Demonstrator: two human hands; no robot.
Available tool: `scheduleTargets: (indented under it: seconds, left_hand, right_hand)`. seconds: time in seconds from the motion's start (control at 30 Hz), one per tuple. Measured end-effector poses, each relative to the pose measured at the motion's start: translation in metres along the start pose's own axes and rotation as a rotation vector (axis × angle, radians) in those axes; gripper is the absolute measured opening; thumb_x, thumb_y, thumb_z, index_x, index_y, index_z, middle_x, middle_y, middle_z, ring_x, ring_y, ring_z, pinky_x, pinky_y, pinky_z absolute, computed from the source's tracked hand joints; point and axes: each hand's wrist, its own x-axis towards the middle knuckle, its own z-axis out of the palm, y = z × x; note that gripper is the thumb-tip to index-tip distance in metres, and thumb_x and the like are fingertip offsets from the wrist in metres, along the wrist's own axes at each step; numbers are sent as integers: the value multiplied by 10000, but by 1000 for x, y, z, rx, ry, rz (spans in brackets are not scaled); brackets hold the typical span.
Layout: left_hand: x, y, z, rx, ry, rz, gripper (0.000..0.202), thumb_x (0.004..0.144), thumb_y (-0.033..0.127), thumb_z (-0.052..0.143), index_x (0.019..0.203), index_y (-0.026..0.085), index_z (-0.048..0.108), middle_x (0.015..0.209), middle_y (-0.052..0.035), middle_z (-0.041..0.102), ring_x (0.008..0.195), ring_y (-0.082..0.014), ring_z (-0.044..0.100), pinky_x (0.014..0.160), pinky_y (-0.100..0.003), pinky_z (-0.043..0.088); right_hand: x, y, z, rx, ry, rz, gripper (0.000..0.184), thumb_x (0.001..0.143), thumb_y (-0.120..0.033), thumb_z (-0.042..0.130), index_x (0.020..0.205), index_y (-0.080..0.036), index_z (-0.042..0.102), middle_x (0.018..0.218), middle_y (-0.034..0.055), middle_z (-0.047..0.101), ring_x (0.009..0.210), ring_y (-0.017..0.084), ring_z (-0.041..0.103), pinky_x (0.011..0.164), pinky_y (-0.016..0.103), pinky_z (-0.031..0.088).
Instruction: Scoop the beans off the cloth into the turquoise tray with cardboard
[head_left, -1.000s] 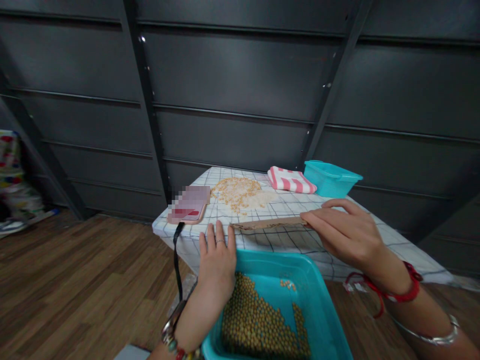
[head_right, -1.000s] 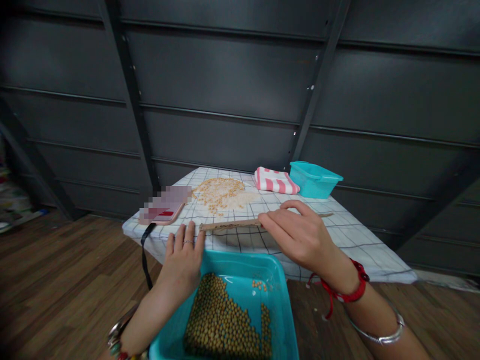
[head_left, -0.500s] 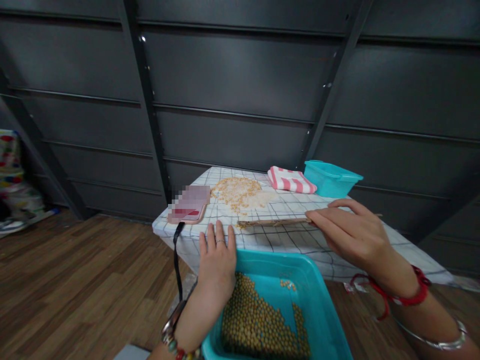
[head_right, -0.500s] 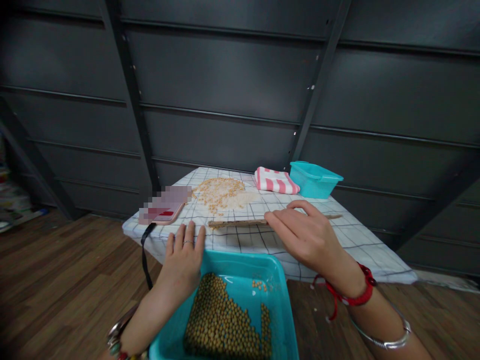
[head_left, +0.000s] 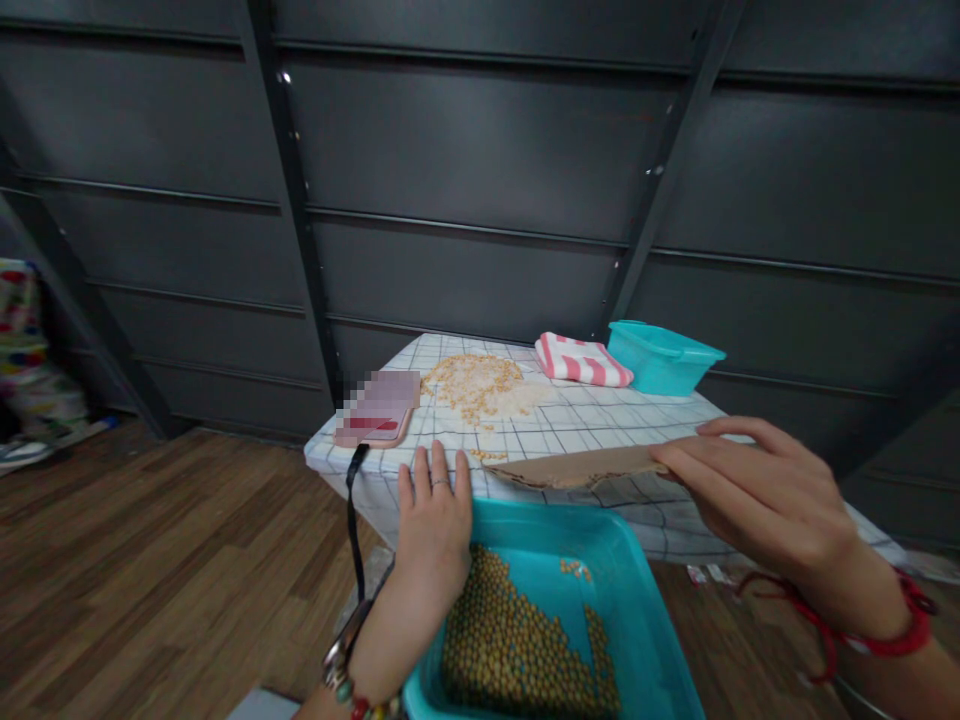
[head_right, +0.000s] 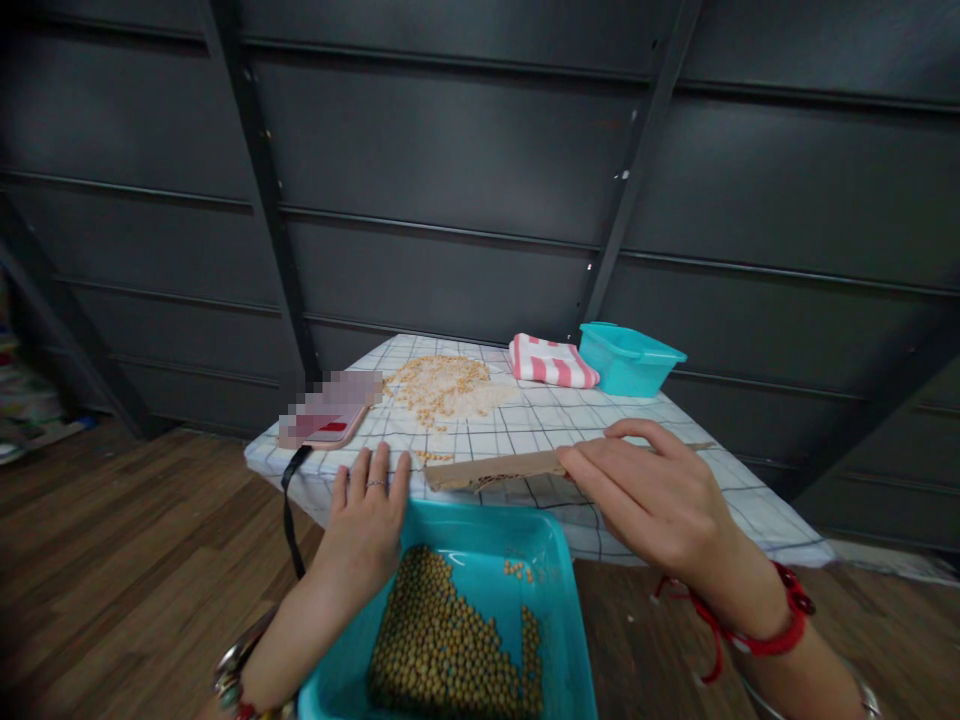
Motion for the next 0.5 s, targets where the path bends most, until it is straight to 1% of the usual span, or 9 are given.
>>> scheduleTargets:
  seconds: [0.13, 0.2, 0.37, 0.5]
  left_hand:
    - [0, 0, 0, -9, -18, -8, 619, 713, -20, 370, 1323, 83, 329, 1391, -244, 302, 1272, -377, 267, 1009, -547, 264]
    - [1, 1, -1, -3, -26, -12, 621, 712, -24, 362, 1323, 81, 330, 1392, -240, 301, 1272, -377, 264, 1010, -540, 267]
    - [0, 0, -4, 12, -53, -10, 623, 710, -24, 358, 1324, 78, 325, 1392, -237, 298, 1270, -377, 258, 1008, -536, 272]
    - [0, 0, -4, 21, -41, -8, 625, 705, -34, 346, 1321, 70, 329, 1391, -240, 296, 1270, -378, 252, 1011, -532, 270]
  right_hand:
    - [-1, 1, -2, -24, -6, 37, 409, 738, 3, 520, 1104, -181, 534, 817, 46, 667, 707, 179, 605, 706, 376, 483]
    - [-1, 2, -2, -46, -7, 12, 381, 741, 9, 510, 1075, -170, 546, 806, 53, 666, 703, 179, 602, 704, 375, 481]
    - [0, 5, 0, -80, -27, -59, 262, 750, 11, 499, 980, -105, 548, 790, 108, 663, 706, 182, 589, 707, 380, 490]
    - [0, 9, 4, -117, -29, -90, 263, 752, 18, 487, 969, -118, 544, 780, 88, 662, 702, 169, 591, 688, 357, 496]
